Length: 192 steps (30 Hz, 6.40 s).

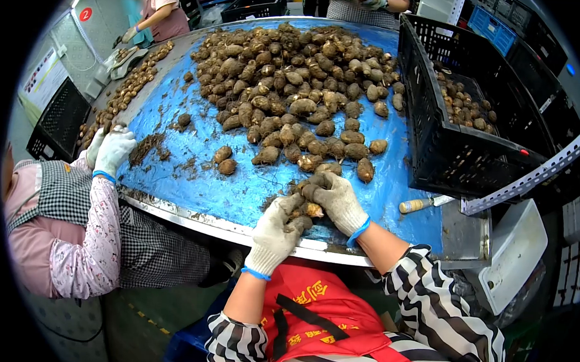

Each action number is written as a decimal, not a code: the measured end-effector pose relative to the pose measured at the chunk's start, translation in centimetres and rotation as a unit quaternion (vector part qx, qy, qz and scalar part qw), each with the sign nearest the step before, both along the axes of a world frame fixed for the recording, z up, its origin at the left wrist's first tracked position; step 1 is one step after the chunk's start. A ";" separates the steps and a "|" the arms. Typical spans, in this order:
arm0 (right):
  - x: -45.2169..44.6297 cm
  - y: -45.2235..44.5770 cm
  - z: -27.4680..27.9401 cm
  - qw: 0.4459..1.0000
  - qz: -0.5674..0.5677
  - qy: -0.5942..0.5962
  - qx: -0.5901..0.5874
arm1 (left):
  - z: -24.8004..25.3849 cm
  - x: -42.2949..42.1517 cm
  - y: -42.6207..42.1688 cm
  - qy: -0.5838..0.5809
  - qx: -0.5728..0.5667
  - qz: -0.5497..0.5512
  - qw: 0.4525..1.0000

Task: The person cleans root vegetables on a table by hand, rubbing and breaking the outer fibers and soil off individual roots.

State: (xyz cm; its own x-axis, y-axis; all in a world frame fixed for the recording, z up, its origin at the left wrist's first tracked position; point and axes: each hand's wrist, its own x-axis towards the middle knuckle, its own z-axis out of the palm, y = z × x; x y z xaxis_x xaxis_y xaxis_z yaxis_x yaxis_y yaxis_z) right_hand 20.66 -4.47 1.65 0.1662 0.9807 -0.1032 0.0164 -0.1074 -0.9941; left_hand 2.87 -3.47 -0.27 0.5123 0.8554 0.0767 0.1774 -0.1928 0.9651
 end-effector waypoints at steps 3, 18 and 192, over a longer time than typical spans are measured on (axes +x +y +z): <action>0.2 1.0 -1.9 0.979 -0.051 0.189 0.058 | 0.1 -0.2 0.5 -0.093 -0.025 0.009 0.995; 0.7 -0.5 2.3 0.990 0.087 -0.114 0.015 | 1.9 -0.7 1.3 -0.222 -0.180 0.057 0.957; 1.3 0.0 3.4 0.917 0.142 -0.368 0.053 | 1.6 -0.2 0.9 -0.164 -0.139 0.027 0.976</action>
State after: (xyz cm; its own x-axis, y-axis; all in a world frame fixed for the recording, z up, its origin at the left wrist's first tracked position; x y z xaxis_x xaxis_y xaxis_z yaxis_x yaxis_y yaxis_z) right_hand 21.92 -4.44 5.07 -0.1117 0.9932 0.0327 0.6999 0.1020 -0.7069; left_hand 2.70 -2.57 1.35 0.4535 0.8912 -0.0090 -0.1482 0.0853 0.9853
